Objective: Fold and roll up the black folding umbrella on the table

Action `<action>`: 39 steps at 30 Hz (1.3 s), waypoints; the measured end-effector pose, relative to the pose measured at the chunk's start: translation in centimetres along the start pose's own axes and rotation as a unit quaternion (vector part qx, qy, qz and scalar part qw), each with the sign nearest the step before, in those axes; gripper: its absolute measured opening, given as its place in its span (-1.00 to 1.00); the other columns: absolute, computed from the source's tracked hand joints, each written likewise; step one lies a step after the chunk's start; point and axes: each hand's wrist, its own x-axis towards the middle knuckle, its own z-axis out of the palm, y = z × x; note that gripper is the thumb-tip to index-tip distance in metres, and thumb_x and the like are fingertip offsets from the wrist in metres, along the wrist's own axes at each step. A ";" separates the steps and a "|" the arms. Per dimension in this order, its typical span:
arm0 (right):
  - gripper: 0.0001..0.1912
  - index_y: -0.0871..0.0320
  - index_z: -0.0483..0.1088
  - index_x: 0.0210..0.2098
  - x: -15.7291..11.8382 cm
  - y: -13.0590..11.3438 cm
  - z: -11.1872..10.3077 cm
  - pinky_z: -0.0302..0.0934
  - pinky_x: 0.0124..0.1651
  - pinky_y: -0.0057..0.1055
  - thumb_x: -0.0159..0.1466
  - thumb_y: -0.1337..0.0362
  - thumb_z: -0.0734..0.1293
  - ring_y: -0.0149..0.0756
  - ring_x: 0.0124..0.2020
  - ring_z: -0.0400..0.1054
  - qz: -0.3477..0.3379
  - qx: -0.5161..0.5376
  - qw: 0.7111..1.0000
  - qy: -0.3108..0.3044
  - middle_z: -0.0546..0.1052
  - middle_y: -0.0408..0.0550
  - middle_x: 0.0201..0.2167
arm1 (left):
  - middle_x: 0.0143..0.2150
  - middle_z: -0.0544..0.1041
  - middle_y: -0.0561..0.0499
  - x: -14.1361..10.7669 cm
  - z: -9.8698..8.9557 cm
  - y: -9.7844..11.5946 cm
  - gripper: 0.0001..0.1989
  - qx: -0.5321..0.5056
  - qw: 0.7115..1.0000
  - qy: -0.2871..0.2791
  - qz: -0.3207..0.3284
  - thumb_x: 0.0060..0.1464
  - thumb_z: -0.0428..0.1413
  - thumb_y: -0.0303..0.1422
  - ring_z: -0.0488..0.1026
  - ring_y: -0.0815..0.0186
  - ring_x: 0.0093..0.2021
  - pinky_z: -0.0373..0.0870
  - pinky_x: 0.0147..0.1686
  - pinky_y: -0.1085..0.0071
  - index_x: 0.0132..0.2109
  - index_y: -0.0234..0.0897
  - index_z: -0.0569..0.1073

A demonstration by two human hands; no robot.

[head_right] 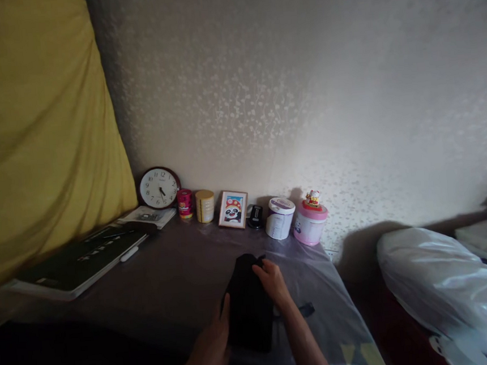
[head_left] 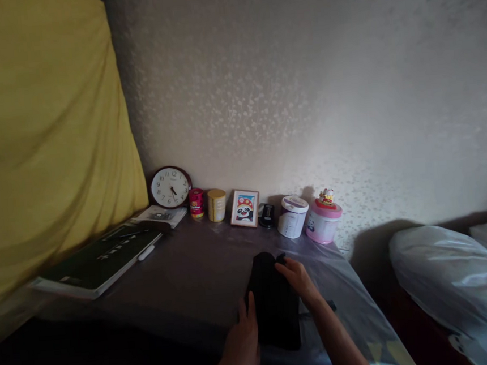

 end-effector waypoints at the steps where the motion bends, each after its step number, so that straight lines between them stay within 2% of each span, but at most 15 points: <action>1: -0.71 0.18 0.36 -0.56 0.4 -0.5 0.6 0.03 -0.55 -0.50 0.04 0.06 0.27 -0.40 -0.57 0.22 0.003 0.023 1.000 -0.001 0.34 -0.21 -0.66 | 0.34 -0.20 -0.36 0.1 0.1 0.0 -0.09 -0.004 1.000 0.004 0.001 -0.12 -0.05 -0.63 0.43 0.16 -0.02 0.33 -0.10 0.40 0.31 -0.31 -0.36; 4: -0.70 0.21 0.43 -0.46 1.2 -1.3 2.6 0.14 -0.48 -0.48 0.03 0.07 0.28 -0.32 -0.47 0.33 0.015 0.065 0.998 -0.016 0.45 -0.12 -0.55 | 0.34 -0.17 -0.36 0.2 0.3 0.1 -0.12 -0.003 1.000 0.011 -0.002 -0.11 -0.06 -0.63 0.43 0.15 -0.02 0.33 -0.09 0.39 0.32 -0.36 -0.31; 7: -0.67 0.24 0.45 -0.38 1.6 -1.2 4.5 0.18 -0.46 -0.46 0.07 0.08 0.25 -0.29 -0.45 0.37 0.035 0.052 0.997 -0.042 0.49 -0.10 -0.52 | 0.33 -0.17 -0.39 0.4 0.5 0.1 -0.16 0.009 1.000 0.005 -0.004 -0.13 -0.09 -0.68 0.46 0.17 -0.07 0.35 -0.10 0.39 0.31 -0.43 -0.22; 10: -0.67 0.27 0.46 -0.34 1.7 -0.4 5.9 0.20 -0.43 -0.45 0.10 0.12 0.24 -0.27 -0.44 0.39 0.045 0.027 0.998 -0.046 0.50 -0.09 -0.52 | 0.32 -0.08 -0.38 0.5 0.7 -0.2 -0.16 0.018 1.000 -0.009 0.001 -0.18 -0.06 -0.71 0.41 0.14 0.01 0.29 -0.01 0.36 0.29 -0.49 -0.11; 15: -0.70 0.28 0.44 -0.25 1.6 0.5 7.1 0.22 -0.35 -0.40 0.08 0.22 0.29 -0.23 -0.39 0.42 0.049 -0.019 0.998 -0.029 0.53 -0.04 -0.50 | 0.32 -0.01 -0.25 0.3 0.3 -0.5 -0.17 0.004 1.000 -0.005 0.019 -0.18 -0.01 -0.65 0.24 0.12 0.17 0.16 0.11 0.35 0.29 -0.39 -0.06; 17: -0.74 0.24 0.44 -0.27 1.5 0.6 7.2 0.22 -0.37 -0.41 0.09 0.22 0.29 -0.24 -0.41 0.42 0.048 -0.033 0.998 -0.027 0.52 -0.06 -0.54 | 0.32 0.01 -0.22 0.0 0.0 -0.9 -0.19 0.000 1.000 -0.001 0.029 -0.13 -0.02 -0.62 0.25 0.14 0.16 0.17 0.10 0.36 0.30 -0.36 -0.08; 19: -0.74 0.21 0.42 -0.27 1.4 0.6 7.2 0.23 -0.41 -0.44 0.13 0.18 0.26 -0.29 -0.46 0.42 0.049 -0.023 0.997 -0.049 0.52 -0.09 -0.56 | 0.30 0.06 -0.24 -0.5 -0.2 -1.4 -0.24 0.012 0.999 0.005 0.031 -0.07 -0.02 -0.57 0.30 0.15 0.13 0.24 0.06 0.38 0.30 -0.38 -0.08; 21: -0.70 0.21 0.39 -0.26 1.2 0.5 7.2 0.24 -0.47 -0.46 0.19 0.12 0.19 -0.32 -0.50 0.43 0.052 0.011 0.994 -0.093 0.53 -0.10 -0.55 | 0.26 0.13 -0.30 -1.0 -0.2 -1.8 -0.33 0.052 0.998 0.035 0.023 0.00 -0.02 -0.50 0.30 0.11 0.13 0.29 0.03 0.33 0.27 -0.43 0.00; 24: -0.67 0.22 0.37 -0.22 0.9 0.2 7.1 0.25 -0.48 -0.47 0.21 0.12 0.14 -0.31 -0.46 0.46 0.049 0.054 0.988 -0.134 0.55 -0.05 -0.47 | 0.21 0.23 -0.26 -1.5 -0.2 -1.9 -0.53 0.123 0.980 0.143 0.056 0.09 -0.05 -0.42 0.28 0.06 0.14 0.30 0.04 0.21 0.17 -0.35 0.21; 26: -0.69 0.21 0.38 -0.20 0.6 0.0 7.1 0.28 -0.41 -0.44 0.20 0.16 0.16 -0.30 -0.41 0.47 0.022 0.049 0.990 -0.131 0.56 -0.04 -0.42 | 0.19 0.28 -0.17 -1.4 -0.3 -1.4 -0.58 0.142 0.965 0.189 0.115 0.10 -0.06 -0.41 0.30 0.09 0.11 0.29 0.05 0.17 0.13 -0.25 0.27; 29: -0.74 0.16 0.44 -0.23 -0.1 -0.5 7.0 0.29 -0.27 -0.40 0.20 0.22 0.18 -0.30 -0.38 0.46 -0.036 0.016 0.991 -0.124 0.57 -0.07 -0.42 | 0.23 0.23 -0.15 -0.5 0.3 -0.9 -0.51 0.141 0.960 0.169 0.176 0.05 0.00 -0.39 0.25 0.09 0.15 0.22 0.11 0.14 0.17 -0.25 0.24; 32: -0.75 0.10 0.48 -0.26 -1.3 -0.7 6.7 0.27 -0.18 -0.38 0.22 0.26 0.18 -0.29 -0.28 0.45 -0.095 -0.027 0.988 -0.117 0.58 -0.08 -0.33 | 0.30 0.08 -0.21 0.5 1.8 -1.3 -0.31 0.149 0.967 0.140 0.149 -0.05 0.06 -0.42 0.10 -0.02 0.23 0.16 0.14 0.04 0.26 -0.31 0.08; 35: -0.75 0.08 0.49 -0.27 -2.3 -0.2 6.3 0.22 -0.08 -0.35 0.24 0.32 0.18 -0.27 -0.18 0.41 -0.181 -0.083 0.977 -0.081 0.57 -0.08 -0.25 | 0.33 -0.04 -0.21 1.0 3.0 -1.7 -0.21 0.167 0.973 0.114 0.113 -0.12 0.05 -0.53 0.06 -0.06 0.25 0.19 0.12 0.04 0.29 -0.32 -0.02; 39: -0.73 0.09 0.50 -0.24 -1.3 1.6 5.8 0.18 -0.01 -0.26 0.26 0.35 0.16 -0.23 -0.09 0.36 -0.244 -0.152 0.958 -0.022 0.53 -0.02 -0.13 | 0.35 -0.17 -0.21 0.6 2.2 -0.6 -0.07 0.191 0.978 0.042 0.077 -0.26 0.02 -0.68 -0.02 -0.10 0.27 0.23 0.11 0.11 0.30 -0.34 -0.10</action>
